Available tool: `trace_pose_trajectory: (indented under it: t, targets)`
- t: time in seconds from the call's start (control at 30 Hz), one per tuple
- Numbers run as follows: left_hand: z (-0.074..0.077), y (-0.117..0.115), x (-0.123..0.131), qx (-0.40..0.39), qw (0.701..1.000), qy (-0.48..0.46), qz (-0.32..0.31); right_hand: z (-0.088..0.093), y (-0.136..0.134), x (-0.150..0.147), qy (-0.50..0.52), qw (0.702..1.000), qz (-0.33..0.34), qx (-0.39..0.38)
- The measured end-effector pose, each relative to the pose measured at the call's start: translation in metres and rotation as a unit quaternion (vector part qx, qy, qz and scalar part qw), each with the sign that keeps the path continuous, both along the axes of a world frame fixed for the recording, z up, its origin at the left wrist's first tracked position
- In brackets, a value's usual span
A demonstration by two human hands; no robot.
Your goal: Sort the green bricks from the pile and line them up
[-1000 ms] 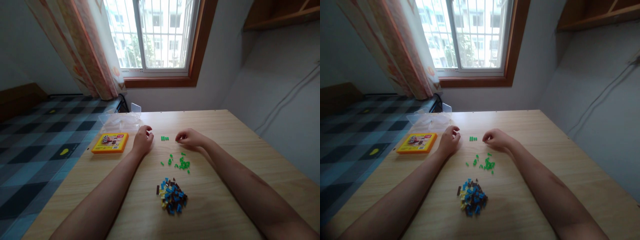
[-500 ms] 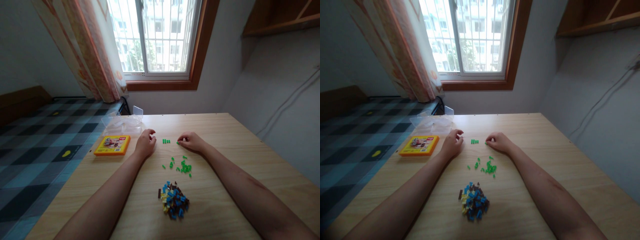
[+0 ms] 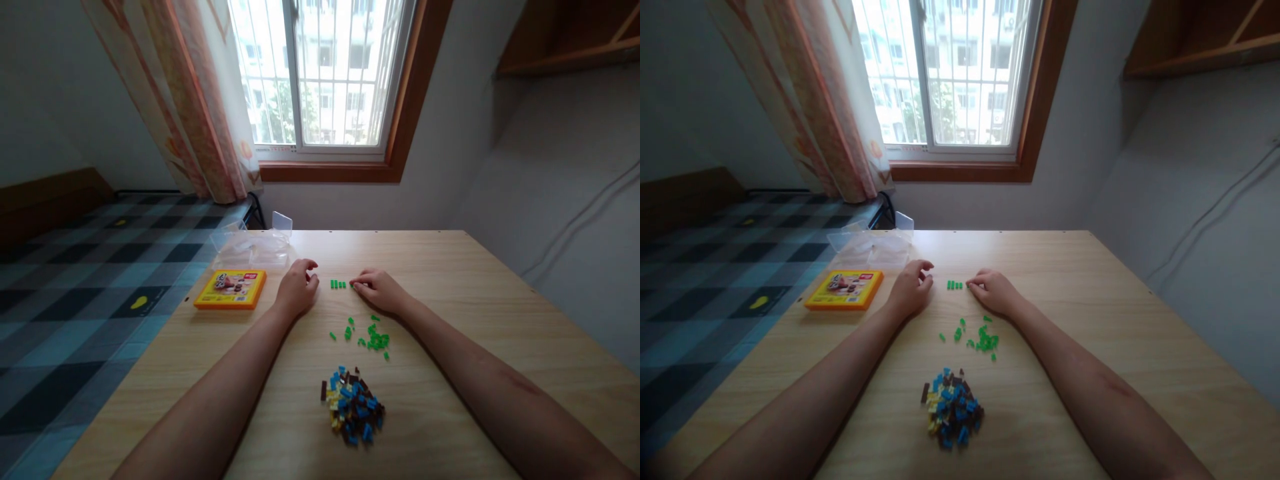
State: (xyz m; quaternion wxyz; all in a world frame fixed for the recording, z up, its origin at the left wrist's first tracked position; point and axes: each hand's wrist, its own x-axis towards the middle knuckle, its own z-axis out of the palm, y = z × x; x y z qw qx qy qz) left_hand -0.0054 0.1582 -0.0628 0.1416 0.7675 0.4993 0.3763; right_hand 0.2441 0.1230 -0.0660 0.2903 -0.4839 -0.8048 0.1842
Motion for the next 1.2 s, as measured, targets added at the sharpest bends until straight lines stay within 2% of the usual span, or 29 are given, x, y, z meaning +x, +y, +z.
trace_pose_trajectory:
  t: [0.27,0.5,1.2]
  targets:
    - [0.0,-0.002,0.001,-0.005,1.0,0.0,0.001,-0.009,0.003,0.007,-0.024,0.999,0.003,0.028]
    - [0.0,-0.003,0.001,-0.005,1.0,0.004,0.003,-0.007,-0.003,-0.004,-0.03,0.999,-0.007,0.034]
    - [-0.001,-0.003,0.002,-0.002,1.0,0.004,-0.005,-0.008,-0.006,-0.005,-0.058,0.997,-0.018,0.049]
